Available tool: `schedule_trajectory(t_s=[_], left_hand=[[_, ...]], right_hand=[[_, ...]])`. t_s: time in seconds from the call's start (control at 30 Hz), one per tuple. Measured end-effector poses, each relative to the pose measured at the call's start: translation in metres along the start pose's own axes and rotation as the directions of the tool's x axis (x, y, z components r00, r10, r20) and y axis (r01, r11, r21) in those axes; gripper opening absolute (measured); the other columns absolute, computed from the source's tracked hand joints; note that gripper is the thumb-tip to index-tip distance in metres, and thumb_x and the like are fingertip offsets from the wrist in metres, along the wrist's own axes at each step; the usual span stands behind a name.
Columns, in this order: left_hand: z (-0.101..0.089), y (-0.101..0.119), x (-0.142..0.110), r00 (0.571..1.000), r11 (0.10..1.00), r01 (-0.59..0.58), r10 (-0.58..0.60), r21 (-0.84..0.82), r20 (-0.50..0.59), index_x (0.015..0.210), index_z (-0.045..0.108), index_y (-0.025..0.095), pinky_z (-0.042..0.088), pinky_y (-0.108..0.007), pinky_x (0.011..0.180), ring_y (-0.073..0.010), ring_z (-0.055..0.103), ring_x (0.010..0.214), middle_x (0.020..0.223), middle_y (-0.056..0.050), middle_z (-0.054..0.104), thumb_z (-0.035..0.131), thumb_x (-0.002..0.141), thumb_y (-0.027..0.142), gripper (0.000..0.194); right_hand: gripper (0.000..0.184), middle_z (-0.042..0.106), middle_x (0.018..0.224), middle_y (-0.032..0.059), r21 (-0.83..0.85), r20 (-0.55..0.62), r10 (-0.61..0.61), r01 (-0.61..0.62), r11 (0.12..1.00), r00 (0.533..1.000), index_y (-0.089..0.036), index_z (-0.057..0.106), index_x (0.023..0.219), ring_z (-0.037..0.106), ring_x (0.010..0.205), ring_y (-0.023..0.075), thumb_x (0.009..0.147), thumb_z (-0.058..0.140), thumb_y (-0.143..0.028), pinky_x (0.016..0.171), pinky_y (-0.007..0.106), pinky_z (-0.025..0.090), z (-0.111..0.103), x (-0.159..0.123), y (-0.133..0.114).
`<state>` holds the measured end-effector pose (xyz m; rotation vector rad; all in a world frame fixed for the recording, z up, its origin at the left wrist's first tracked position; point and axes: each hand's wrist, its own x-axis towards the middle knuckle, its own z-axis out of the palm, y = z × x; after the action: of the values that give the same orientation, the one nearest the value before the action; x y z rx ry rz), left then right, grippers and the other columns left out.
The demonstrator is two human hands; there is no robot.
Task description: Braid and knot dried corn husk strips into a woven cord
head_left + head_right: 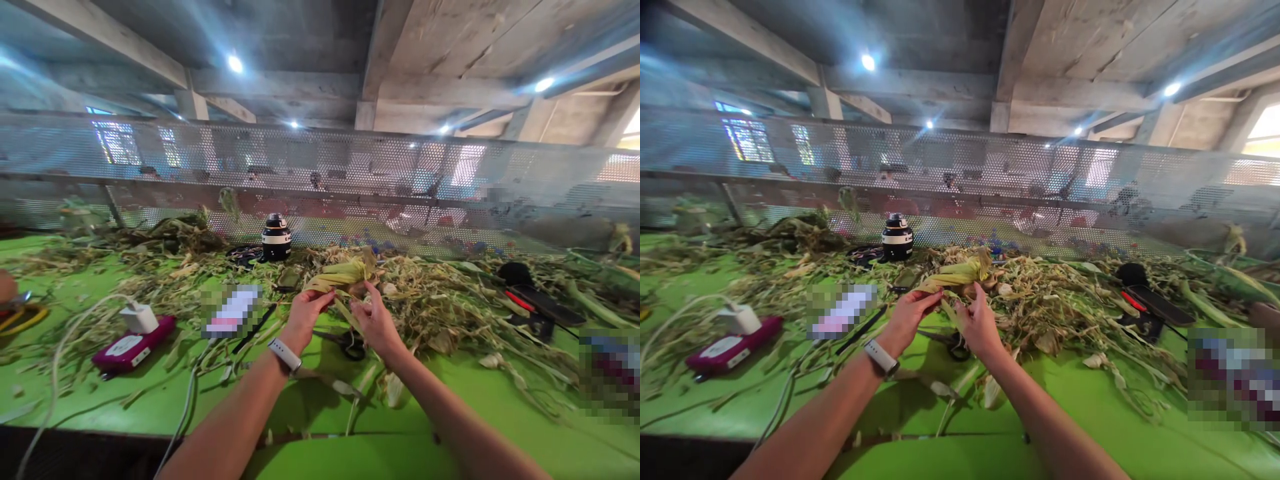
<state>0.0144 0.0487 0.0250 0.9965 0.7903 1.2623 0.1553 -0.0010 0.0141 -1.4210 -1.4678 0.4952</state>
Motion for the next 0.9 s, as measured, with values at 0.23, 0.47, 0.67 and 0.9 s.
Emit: schedule_trajectory(t_s=[0.23,0.47,0.67,0.9], left_hand=[[0.0,-0.001,0.004,1.0,0.999,-0.014,0.015,0.031,-0.027,0.062,0.068,0.015,0.042,-0.025,0.061,-0.0137,0.057,0.063,0.063,-0.002,0.066,0.072,0.051,0.026,0.015],[0.001,0.003,-0.002,0.998,0.994,-0.068,0.068,0.085,0.009,0.072,0.064,0.018,0.042,-0.025,0.063,-0.0132,0.055,0.066,0.073,-0.002,0.066,0.065,0.058,0.025,0.016],[0.001,0.0,0.0,0.999,0.991,-0.05,0.049,0.127,0.011,0.053,0.058,0.018,0.039,-0.024,0.059,-0.012,0.049,0.058,0.057,0.001,0.058,0.061,0.056,0.021,0.005],[0.003,0.004,-0.007,0.988,0.983,-0.059,0.033,0.172,0.15,0.054,0.062,0.017,0.042,-0.025,0.064,-0.0117,0.051,0.059,0.057,0.0,0.059,0.063,0.057,0.024,0.008]], right_hand=[[0.081,0.062,0.072,0.001,-0.356,-0.057,-0.134,0.105,0.929,0.989,-0.012,0.024,0.14,0.06,0.062,0.0199,0.072,0.062,-0.037,0.058,0.029,0.044,-0.001,-0.004,-0.004],[0.075,0.06,0.113,0.0122,-0.529,-0.034,-0.31,0.246,0.812,0.95,-0.024,0.026,0.141,0.063,0.076,0.0234,0.074,0.061,-0.029,0.062,0.033,0.047,-0.002,-0.012,-0.008],[0.015,0.064,0.087,0.0046,-0.561,0.164,-0.353,0.382,0.735,0.921,-0.024,0.064,0.094,0.06,0.073,0.0164,0.086,0.051,-0.021,0.063,0.024,0.044,-0.005,-0.013,-0.008],[0.017,0.06,0.098,0.0082,-0.379,0.051,-0.526,0.503,0.776,0.849,-0.021,0.064,0.086,0.058,0.091,0.0182,0.09,0.049,-0.028,0.08,0.028,0.046,-0.017,-0.002,-0.011]])
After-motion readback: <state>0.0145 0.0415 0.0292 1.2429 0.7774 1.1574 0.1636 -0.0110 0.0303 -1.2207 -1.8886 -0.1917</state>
